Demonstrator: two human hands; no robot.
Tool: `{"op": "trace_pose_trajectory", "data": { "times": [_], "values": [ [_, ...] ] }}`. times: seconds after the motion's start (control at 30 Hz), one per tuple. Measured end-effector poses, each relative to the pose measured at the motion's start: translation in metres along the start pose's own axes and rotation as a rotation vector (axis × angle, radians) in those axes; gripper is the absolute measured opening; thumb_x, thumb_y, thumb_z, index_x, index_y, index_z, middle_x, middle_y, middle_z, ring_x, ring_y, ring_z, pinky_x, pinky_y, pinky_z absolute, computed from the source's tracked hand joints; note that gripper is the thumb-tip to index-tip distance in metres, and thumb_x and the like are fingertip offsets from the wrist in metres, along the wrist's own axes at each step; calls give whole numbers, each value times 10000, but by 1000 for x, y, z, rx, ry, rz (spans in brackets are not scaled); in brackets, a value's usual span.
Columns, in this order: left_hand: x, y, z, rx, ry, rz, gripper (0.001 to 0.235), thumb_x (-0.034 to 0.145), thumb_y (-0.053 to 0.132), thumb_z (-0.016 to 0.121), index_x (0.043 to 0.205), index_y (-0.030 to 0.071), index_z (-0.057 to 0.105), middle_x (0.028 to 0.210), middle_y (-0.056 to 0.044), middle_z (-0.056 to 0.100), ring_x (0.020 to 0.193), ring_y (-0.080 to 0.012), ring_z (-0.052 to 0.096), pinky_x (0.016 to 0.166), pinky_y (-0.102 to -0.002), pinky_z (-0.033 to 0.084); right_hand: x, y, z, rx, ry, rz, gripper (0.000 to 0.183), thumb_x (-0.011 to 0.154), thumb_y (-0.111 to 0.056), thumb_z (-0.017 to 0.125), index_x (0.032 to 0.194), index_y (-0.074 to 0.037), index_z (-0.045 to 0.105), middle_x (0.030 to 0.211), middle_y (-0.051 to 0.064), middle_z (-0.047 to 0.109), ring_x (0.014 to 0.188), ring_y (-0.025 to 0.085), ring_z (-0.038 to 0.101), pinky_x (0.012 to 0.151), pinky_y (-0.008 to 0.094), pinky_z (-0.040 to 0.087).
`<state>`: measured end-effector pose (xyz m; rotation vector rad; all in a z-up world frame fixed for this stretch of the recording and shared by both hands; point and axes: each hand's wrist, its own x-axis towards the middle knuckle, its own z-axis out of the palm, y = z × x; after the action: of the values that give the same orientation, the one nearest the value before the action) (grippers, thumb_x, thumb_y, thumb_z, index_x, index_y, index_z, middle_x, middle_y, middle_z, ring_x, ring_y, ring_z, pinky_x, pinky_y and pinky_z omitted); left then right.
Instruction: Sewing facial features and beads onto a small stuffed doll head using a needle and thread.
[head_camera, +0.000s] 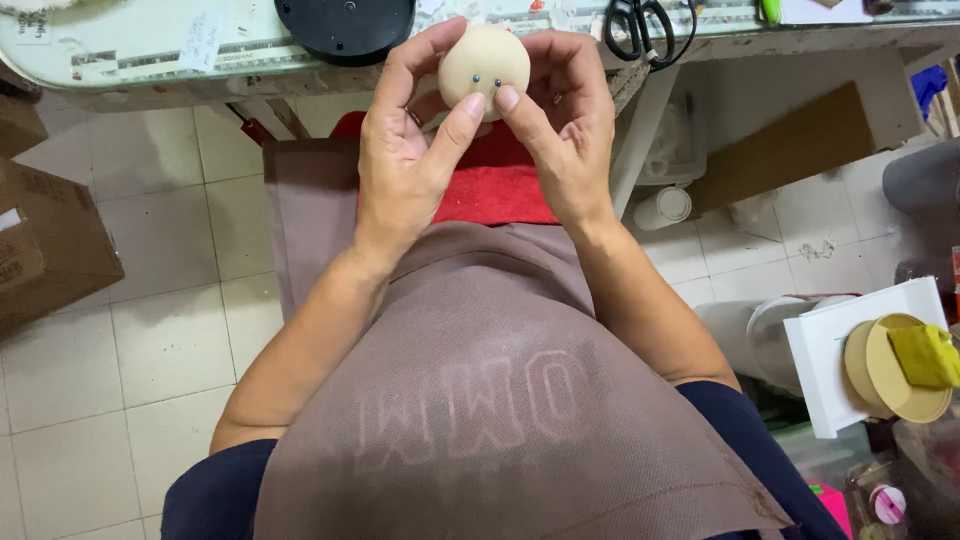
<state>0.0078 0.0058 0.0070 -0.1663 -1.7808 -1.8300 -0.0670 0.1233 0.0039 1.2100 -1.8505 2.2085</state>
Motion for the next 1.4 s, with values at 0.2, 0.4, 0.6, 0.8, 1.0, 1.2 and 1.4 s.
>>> {"op": "trace_pose_trajectory", "data": {
  "times": [0.2, 0.4, 0.6, 0.8, 1.0, 1.2, 1.4],
  "values": [
    [-1, -4, 0, 17, 31, 37, 360, 942, 117, 607, 1257, 103, 433, 1286, -77, 473, 1156, -191, 535, 991, -265, 520, 1, -15, 3, -488, 74, -377, 213, 912, -129, 563, 1064, -10, 472, 1020, 133, 477, 986, 245, 463, 801, 317, 489],
    [-3, -3, 3, -53, -2, 16, 398, 934, 51, 606, 1276, 88, 407, 1294, -91, 462, 1149, -182, 544, 985, -247, 515, -1, -14, 0, -613, 101, -505, 159, 897, -58, 601, 1035, -17, 535, 1005, 162, 485, 935, 279, 530, 859, 369, 470],
    [-3, -5, 6, -137, 25, 18, 370, 928, 30, 583, 1257, 108, 433, 1309, -97, 513, 1164, -166, 553, 1012, -234, 489, 0, -17, 0, -622, 54, -569, 127, 905, 17, 592, 1030, 5, 570, 993, 199, 482, 916, 311, 525, 829, 396, 482],
    [-4, 0, 1, 1, 106, 0, 266, 942, 161, 588, 1198, 150, 516, 1270, -18, 549, 1113, -119, 587, 978, -212, 511, -1, -12, 4, -639, 8, -570, 67, 948, 8, 566, 1012, 22, 580, 997, 218, 483, 887, 337, 524, 760, 402, 460],
    [6, -10, -4, 101, 112, -7, 266, 918, 209, 589, 1170, 161, 518, 1190, -34, 593, 1062, -152, 616, 942, -234, 535, 3, 12, 3, -665, 34, -560, 85, 930, 48, 604, 997, 23, 556, 982, 214, 452, 846, 336, 530, 733, 414, 459],
    [14, -20, -8, 109, 43, -46, 279, 938, 196, 533, 1198, 102, 502, 1201, -46, 578, 1158, -180, 577, 1042, -276, 480, 6, 22, 0, -701, 60, -417, 74, 933, 3, 599, 968, 39, 545, 989, 212, 463, 894, 316, 528, 813, 409, 462],
    [10, -17, -3, -108, -38, -181, 318, 927, 94, 553, 1237, 98, 482, 1258, -62, 528, 1102, -128, 536, 954, -212, 461, 2, 14, -4, -820, 76, -349, 146, 860, -97, 618, 955, 10, 586, 962, 209, 548, 888, 325, 524, 811, 397, 442]
  ]
}}
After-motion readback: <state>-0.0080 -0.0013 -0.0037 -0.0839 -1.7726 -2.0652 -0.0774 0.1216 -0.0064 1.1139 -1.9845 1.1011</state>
